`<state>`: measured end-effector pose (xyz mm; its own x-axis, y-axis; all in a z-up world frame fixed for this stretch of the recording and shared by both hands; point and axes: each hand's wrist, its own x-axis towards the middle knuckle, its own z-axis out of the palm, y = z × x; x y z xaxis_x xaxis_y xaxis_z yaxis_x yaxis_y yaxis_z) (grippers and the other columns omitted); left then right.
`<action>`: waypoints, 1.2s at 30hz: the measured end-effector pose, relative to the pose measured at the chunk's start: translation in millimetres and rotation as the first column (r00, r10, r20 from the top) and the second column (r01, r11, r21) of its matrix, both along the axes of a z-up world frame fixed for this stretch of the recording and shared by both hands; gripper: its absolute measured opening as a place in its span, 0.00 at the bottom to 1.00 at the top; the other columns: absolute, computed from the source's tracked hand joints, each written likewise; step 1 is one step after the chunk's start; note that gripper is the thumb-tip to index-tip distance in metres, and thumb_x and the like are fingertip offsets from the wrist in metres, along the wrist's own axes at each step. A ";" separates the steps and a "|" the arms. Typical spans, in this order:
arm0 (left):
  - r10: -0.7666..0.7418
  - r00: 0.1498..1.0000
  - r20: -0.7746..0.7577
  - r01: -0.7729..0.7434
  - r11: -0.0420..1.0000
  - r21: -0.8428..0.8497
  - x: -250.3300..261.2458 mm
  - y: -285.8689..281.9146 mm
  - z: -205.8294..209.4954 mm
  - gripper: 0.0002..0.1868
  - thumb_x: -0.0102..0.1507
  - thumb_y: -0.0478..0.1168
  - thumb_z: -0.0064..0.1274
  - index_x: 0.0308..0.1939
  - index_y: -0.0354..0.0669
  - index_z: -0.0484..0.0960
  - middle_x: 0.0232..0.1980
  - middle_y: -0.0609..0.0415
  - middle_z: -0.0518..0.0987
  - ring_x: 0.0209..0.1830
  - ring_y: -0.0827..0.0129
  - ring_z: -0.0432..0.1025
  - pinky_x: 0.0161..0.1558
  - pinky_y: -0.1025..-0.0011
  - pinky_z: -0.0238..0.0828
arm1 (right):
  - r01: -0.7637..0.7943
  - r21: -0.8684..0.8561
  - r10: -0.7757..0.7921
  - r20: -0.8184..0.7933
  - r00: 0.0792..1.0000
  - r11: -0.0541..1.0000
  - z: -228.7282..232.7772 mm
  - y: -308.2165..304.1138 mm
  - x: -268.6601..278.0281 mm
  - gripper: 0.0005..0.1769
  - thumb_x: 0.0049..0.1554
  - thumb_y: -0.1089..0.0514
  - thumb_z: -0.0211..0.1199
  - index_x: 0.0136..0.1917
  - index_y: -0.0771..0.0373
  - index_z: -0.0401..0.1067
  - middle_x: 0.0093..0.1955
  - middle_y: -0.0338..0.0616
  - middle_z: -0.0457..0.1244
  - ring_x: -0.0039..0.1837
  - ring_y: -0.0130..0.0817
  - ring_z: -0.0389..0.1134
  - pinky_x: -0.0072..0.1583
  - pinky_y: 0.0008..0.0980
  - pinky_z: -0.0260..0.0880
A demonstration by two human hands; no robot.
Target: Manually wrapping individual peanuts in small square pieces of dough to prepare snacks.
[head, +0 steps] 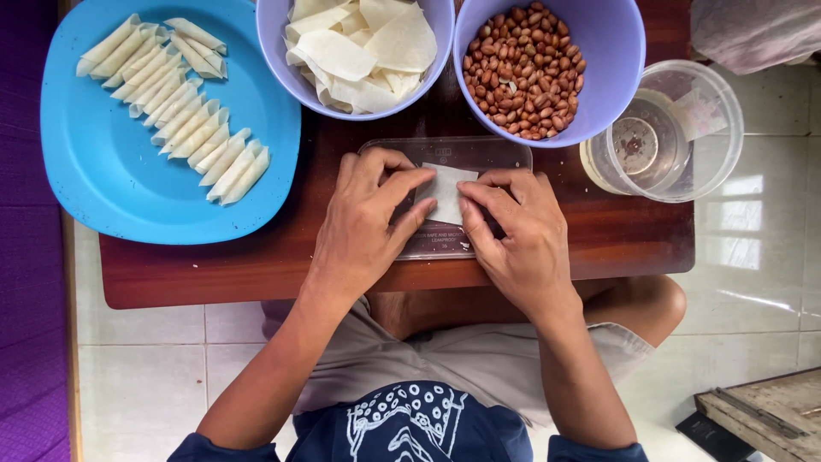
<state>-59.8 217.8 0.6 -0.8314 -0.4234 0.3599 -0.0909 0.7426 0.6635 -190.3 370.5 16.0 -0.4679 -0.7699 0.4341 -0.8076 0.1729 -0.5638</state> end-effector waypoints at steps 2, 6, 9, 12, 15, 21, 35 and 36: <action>-0.005 1.000 0.007 0.005 1.000 0.008 1.7 0.4 -1.1 0.12 0.66 0.43 0.60 0.54 0.51 0.83 0.50 0.55 0.72 0.47 0.59 0.67 0.50 0.61 0.72 | 0.006 -0.009 -0.006 0.012 1.000 1.000 -3.2 0.7 0.2 0.07 0.63 0.60 0.67 0.55 0.57 0.80 0.50 0.46 0.67 0.51 0.48 0.69 0.52 0.43 0.71; -0.004 1.000 -0.003 0.004 1.000 0.021 0.6 0.3 -1.1 0.16 0.65 0.44 0.61 0.55 0.49 0.82 0.52 0.54 0.72 0.48 0.58 0.67 0.50 0.60 0.72 | 0.028 -0.031 -0.027 0.048 0.999 0.999 -2.3 -0.2 1.5 0.08 0.62 0.60 0.67 0.55 0.59 0.79 0.49 0.47 0.67 0.52 0.49 0.69 0.52 0.44 0.71; 0.006 0.999 -0.047 -0.005 0.999 0.039 2.9 1.1 -1.1 0.17 0.65 0.44 0.61 0.57 0.47 0.81 0.52 0.53 0.72 0.50 0.56 0.67 0.52 0.59 0.72 | 0.016 -0.047 -0.012 0.066 0.998 0.999 -0.5 1.5 2.4 0.08 0.61 0.62 0.67 0.55 0.59 0.79 0.49 0.48 0.67 0.50 0.49 0.69 0.51 0.44 0.72; 0.038 0.995 -0.095 -0.033 0.998 0.046 3.0 0.0 -3.2 0.13 0.68 0.38 0.56 0.56 0.44 0.81 0.52 0.52 0.72 0.51 0.56 0.68 0.52 0.60 0.72 | 0.011 -0.070 -0.006 0.070 0.998 0.997 -2.3 1.1 3.0 0.09 0.60 0.64 0.67 0.55 0.60 0.79 0.48 0.49 0.67 0.48 0.49 0.68 0.49 0.44 0.71; 0.058 0.991 -0.119 -0.057 0.998 0.010 2.7 3.3 -3.9 0.11 0.68 0.33 0.53 0.54 0.43 0.83 0.52 0.52 0.72 0.51 0.56 0.69 0.52 0.61 0.72 | -0.002 -0.082 0.009 0.080 0.997 0.997 -5.2 3.6 2.4 0.10 0.60 0.64 0.68 0.56 0.60 0.79 0.49 0.49 0.68 0.47 0.47 0.68 0.48 0.43 0.71; 0.037 0.995 -0.093 -0.043 0.997 -0.061 1.3 3.8 -3.7 0.12 0.67 0.32 0.54 0.53 0.43 0.84 0.52 0.53 0.72 0.53 0.57 0.68 0.52 0.61 0.73 | -0.028 -0.080 0.033 0.064 0.997 0.996 -1.4 2.3 3.3 0.12 0.59 0.66 0.66 0.56 0.58 0.80 0.50 0.46 0.68 0.49 0.47 0.67 0.50 0.42 0.71; 0.086 0.993 -0.082 -0.092 0.993 -0.078 0.2 5.3 -6.0 0.10 0.65 0.32 0.54 0.48 0.43 0.86 0.50 0.54 0.72 0.52 0.60 0.69 0.52 0.65 0.75 | -0.052 -0.076 0.057 0.060 0.997 0.996 0.0 3.8 3.2 0.13 0.59 0.69 0.63 0.55 0.58 0.81 0.54 0.50 0.68 0.54 0.54 0.68 0.54 0.47 0.70; 0.084 0.993 -0.083 -0.091 0.993 -0.074 0.1 5.1 -6.7 0.10 0.65 0.33 0.54 0.49 0.44 0.86 0.51 0.54 0.72 0.52 0.60 0.69 0.52 0.65 0.75 | -0.050 -0.070 0.054 0.060 0.997 0.996 0.0 3.9 3.0 0.13 0.59 0.69 0.62 0.54 0.58 0.81 0.54 0.50 0.68 0.54 0.54 0.68 0.54 0.47 0.70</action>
